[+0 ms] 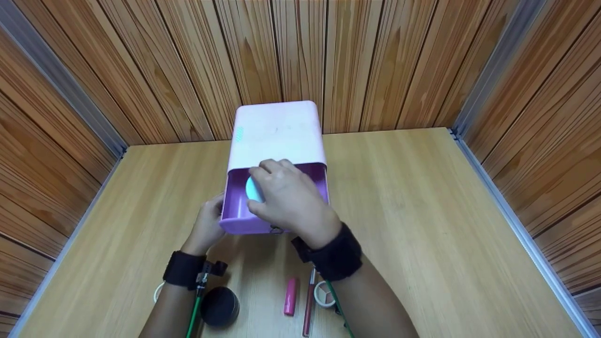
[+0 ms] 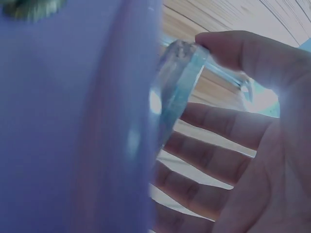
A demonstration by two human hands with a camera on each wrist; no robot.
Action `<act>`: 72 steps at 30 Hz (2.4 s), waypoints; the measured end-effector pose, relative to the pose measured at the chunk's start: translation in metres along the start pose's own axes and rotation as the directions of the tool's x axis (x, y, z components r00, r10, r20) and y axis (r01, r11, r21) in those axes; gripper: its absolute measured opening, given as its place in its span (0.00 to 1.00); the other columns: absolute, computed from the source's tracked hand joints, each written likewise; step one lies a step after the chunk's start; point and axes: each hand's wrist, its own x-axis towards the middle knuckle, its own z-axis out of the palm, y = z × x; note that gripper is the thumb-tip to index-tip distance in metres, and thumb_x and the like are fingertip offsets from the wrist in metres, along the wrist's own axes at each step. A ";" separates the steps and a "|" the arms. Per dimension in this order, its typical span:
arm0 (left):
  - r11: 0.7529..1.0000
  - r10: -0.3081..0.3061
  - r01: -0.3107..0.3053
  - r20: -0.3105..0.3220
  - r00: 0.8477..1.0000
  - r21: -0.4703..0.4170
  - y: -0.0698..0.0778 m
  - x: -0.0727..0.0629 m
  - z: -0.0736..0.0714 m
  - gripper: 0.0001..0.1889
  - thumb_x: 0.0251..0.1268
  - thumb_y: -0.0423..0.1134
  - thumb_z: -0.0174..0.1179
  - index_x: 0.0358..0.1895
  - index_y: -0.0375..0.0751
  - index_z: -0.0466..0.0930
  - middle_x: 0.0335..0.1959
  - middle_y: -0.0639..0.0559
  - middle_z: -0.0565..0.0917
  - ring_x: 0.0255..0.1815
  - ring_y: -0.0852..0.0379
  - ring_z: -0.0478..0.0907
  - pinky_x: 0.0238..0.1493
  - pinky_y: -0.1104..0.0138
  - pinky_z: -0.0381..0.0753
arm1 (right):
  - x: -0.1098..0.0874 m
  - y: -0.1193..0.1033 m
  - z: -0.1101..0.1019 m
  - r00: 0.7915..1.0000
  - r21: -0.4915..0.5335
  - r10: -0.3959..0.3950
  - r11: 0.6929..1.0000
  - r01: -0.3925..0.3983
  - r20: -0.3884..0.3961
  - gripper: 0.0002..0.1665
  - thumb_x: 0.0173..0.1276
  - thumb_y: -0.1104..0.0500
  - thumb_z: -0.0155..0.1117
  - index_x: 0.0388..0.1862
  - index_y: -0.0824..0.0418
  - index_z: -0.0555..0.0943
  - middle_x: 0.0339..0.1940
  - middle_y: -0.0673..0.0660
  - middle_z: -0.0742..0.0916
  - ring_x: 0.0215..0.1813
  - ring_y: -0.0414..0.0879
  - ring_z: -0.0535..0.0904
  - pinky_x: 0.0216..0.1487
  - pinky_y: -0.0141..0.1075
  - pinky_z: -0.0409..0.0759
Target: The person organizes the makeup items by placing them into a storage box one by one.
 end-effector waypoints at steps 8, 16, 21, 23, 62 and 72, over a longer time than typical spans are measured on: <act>1.000 -0.013 0.013 0.009 1.000 -0.003 0.001 0.001 0.000 0.23 0.68 0.29 0.58 0.66 0.36 0.71 0.68 0.42 0.69 0.68 0.51 0.66 0.60 0.63 0.72 | 0.020 -0.008 0.026 0.994 -0.011 0.017 1.000 -0.016 0.105 0.34 0.61 0.43 0.67 0.62 0.60 0.78 0.60 0.58 0.80 0.62 0.52 0.74 0.61 0.46 0.72; 0.998 -0.059 0.060 0.030 0.998 -0.013 0.002 0.000 0.000 0.24 0.70 0.35 0.58 0.68 0.42 0.69 0.70 0.51 0.68 0.68 0.55 0.65 0.60 0.62 0.72 | 0.031 -0.004 0.040 0.969 -0.013 0.099 0.995 -0.098 0.227 0.37 0.61 0.41 0.67 0.64 0.60 0.76 0.60 0.58 0.81 0.61 0.53 0.75 0.60 0.47 0.72; 0.997 -0.069 0.070 0.029 0.997 -0.013 0.003 0.000 -0.001 0.25 0.70 0.34 0.58 0.69 0.42 0.68 0.70 0.51 0.67 0.69 0.55 0.65 0.60 0.62 0.72 | 0.036 -0.003 0.043 0.934 -0.013 0.129 0.991 -0.132 0.334 0.37 0.62 0.40 0.66 0.65 0.59 0.76 0.59 0.59 0.80 0.59 0.53 0.76 0.59 0.48 0.73; 0.998 -0.064 0.064 0.025 0.998 -0.009 0.003 0.001 -0.001 0.24 0.70 0.34 0.59 0.68 0.40 0.69 0.69 0.49 0.68 0.69 0.54 0.65 0.60 0.62 0.72 | 0.038 -0.003 0.043 0.917 -0.019 0.142 0.989 -0.145 0.374 0.37 0.63 0.40 0.65 0.66 0.58 0.75 0.61 0.59 0.79 0.59 0.53 0.75 0.59 0.48 0.72; 0.999 -0.043 0.044 0.021 0.999 -0.023 0.000 -0.004 0.000 0.24 0.71 0.36 0.58 0.68 0.43 0.68 0.70 0.51 0.65 0.70 0.57 0.63 0.62 0.63 0.70 | -0.041 0.080 0.006 0.849 0.156 -0.153 0.952 0.264 -0.506 0.22 0.59 0.68 0.69 0.54 0.68 0.81 0.55 0.62 0.83 0.55 0.55 0.79 0.59 0.37 0.75; 0.999 -0.015 0.016 0.013 1.000 -0.030 0.004 -0.003 -0.002 0.23 0.71 0.34 0.57 0.67 0.38 0.69 0.70 0.45 0.66 0.69 0.54 0.65 0.61 0.64 0.71 | -0.100 0.124 0.047 0.872 0.365 0.144 0.930 0.042 -0.468 0.34 0.53 0.82 0.66 0.62 0.73 0.74 0.61 0.69 0.77 0.58 0.36 0.75 0.55 0.31 0.76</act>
